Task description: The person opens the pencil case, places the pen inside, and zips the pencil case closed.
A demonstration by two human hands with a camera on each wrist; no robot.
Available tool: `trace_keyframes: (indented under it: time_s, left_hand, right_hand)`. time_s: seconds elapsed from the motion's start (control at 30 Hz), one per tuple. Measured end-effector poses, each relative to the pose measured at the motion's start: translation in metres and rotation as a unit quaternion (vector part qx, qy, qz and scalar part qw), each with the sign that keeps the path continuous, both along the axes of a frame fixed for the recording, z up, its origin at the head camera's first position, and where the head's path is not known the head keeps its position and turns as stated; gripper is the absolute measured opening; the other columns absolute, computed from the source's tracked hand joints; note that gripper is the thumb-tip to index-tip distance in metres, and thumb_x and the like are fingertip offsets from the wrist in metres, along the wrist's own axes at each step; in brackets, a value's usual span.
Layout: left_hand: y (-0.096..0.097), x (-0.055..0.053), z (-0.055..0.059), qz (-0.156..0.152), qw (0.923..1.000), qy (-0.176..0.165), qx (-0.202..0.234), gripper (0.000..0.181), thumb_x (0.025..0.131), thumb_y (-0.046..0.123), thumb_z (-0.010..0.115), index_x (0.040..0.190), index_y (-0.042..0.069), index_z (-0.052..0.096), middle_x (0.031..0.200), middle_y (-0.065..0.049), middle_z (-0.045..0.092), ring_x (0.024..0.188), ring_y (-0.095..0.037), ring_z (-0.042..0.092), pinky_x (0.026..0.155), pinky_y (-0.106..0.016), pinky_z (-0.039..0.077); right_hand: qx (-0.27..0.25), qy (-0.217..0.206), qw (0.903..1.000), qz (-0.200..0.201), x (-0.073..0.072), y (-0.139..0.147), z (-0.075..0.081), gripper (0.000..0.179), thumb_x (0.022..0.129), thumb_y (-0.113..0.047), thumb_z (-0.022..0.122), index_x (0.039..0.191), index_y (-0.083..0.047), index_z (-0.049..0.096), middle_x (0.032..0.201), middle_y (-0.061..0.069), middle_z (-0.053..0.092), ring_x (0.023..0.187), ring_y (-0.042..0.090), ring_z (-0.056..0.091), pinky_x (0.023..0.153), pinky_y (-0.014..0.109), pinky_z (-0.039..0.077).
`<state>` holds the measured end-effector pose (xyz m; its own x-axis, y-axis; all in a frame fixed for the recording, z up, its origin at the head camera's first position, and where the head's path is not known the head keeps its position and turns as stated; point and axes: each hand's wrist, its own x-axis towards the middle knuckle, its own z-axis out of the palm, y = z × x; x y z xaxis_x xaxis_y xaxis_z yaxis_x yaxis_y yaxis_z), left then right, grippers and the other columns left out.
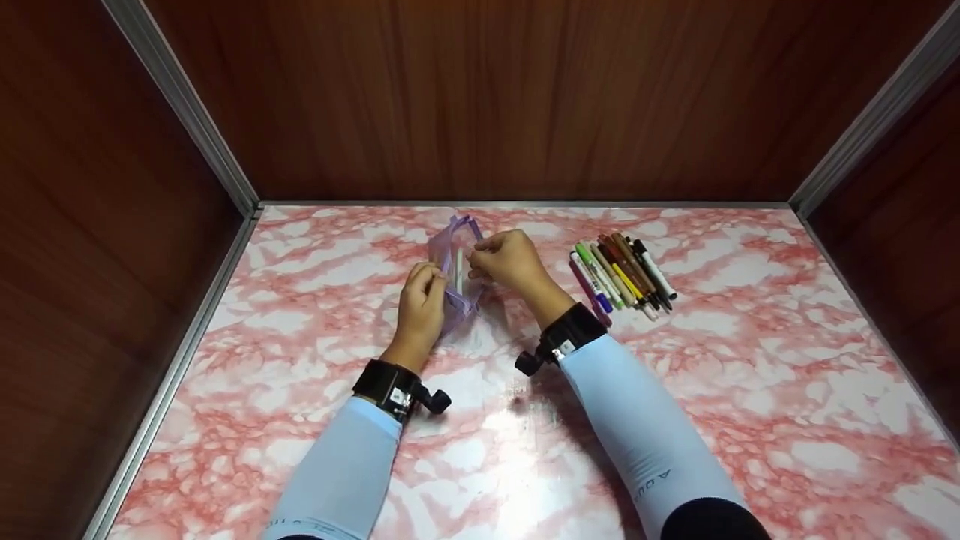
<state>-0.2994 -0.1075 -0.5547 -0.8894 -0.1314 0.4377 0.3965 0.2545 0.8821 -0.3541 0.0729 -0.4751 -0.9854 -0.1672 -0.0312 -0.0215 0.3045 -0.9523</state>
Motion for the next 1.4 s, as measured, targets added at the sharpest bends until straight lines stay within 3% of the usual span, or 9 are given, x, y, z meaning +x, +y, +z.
trace_keyframes:
  time_s: [0.13,0.33,0.43,0.6,0.7,1.03,1.23,1.4]
  left_hand:
    - [0.000,0.001,0.000,0.002,1.0000,-0.002,-0.004,0.017,0.109,0.004,0.059,0.100,-0.006,0.070,0.121,-0.020,0.069,0.115,-0.028,0.064,0.103,-0.031,0.052]
    - [0.001,0.000,0.000,0.003,1.0000,0.002,-0.001,0.017,0.108,0.004,0.059,0.099,-0.006,0.069,0.119,-0.020,0.069,0.112,-0.027,0.063,0.100,-0.029,0.051]
    - [0.002,-0.001,0.000,0.005,1.0000,0.002,0.000,0.017,0.108,0.003,0.058,0.099,-0.005,0.069,0.117,-0.020,0.069,0.109,-0.025,0.063,0.097,-0.028,0.051]
    - [0.003,-0.001,0.000,0.001,1.0000,0.002,0.006,0.016,0.108,0.003,0.059,0.099,-0.006,0.070,0.114,-0.019,0.068,0.106,-0.022,0.062,0.095,-0.027,0.051]
    - [0.003,-0.001,-0.001,0.002,0.9999,0.004,0.009,0.016,0.108,0.002,0.060,0.099,-0.006,0.070,0.114,-0.020,0.068,0.105,-0.022,0.062,0.095,-0.026,0.051]
    - [0.002,0.001,-0.001,0.006,0.9999,0.002,0.012,0.017,0.109,0.003,0.061,0.100,-0.006,0.072,0.117,-0.020,0.070,0.107,-0.023,0.063,0.095,-0.026,0.052]
    - [0.002,0.002,0.001,0.004,0.9999,-0.002,0.010,0.017,0.109,0.002,0.059,0.100,-0.008,0.070,0.113,-0.020,0.066,0.105,-0.021,0.060,0.093,-0.025,0.050]
    - [0.001,0.000,0.000,0.005,1.0000,0.003,0.004,0.016,0.109,0.001,0.059,0.099,-0.007,0.070,0.113,-0.020,0.067,0.105,-0.021,0.061,0.094,-0.025,0.051]
  right_hand:
    - [0.024,0.019,0.9995,0.007,0.002,0.013,0.003,0.030,0.100,-0.005,0.072,0.124,0.011,0.081,0.100,0.024,0.085,0.072,0.014,0.081,0.086,0.051,0.071]
    - [0.049,0.039,0.9980,-0.010,0.000,0.062,0.006,0.026,0.106,-0.012,0.068,0.121,0.004,0.083,0.106,0.025,0.085,0.082,0.022,0.083,0.086,0.052,0.071]
    - [0.069,0.058,0.9956,-0.022,-0.003,0.092,0.005,0.028,0.107,-0.014,0.068,0.122,0.004,0.082,0.109,0.024,0.084,0.086,0.021,0.082,0.084,0.043,0.071]
    - [0.110,0.108,0.9841,-0.088,-0.004,0.145,0.005,0.029,0.107,-0.016,0.070,0.126,0.000,0.084,0.115,0.023,0.084,0.091,0.012,0.075,0.079,0.019,0.058]
    - [0.144,0.114,0.9751,-0.124,-0.002,0.173,0.004,0.031,0.107,-0.019,0.070,0.129,-0.003,0.083,0.121,0.022,0.083,0.099,0.014,0.073,0.084,0.018,0.055]
    - [0.212,0.095,0.9590,-0.162,0.000,0.218,0.000,0.038,0.109,-0.025,0.070,0.136,0.001,0.079,0.130,0.028,0.079,0.116,0.038,0.074,0.101,0.052,0.060]
    - [0.241,0.106,0.9495,-0.171,0.001,0.243,-0.006,0.040,0.107,-0.020,0.067,0.137,0.006,0.075,0.127,0.032,0.078,0.116,0.046,0.073,0.106,0.059,0.058]
    - [0.232,0.072,0.9546,-0.172,0.004,0.259,-0.012,0.045,0.110,-0.023,0.065,0.144,0.006,0.071,0.138,0.033,0.074,0.127,0.048,0.069,0.113,0.063,0.054]
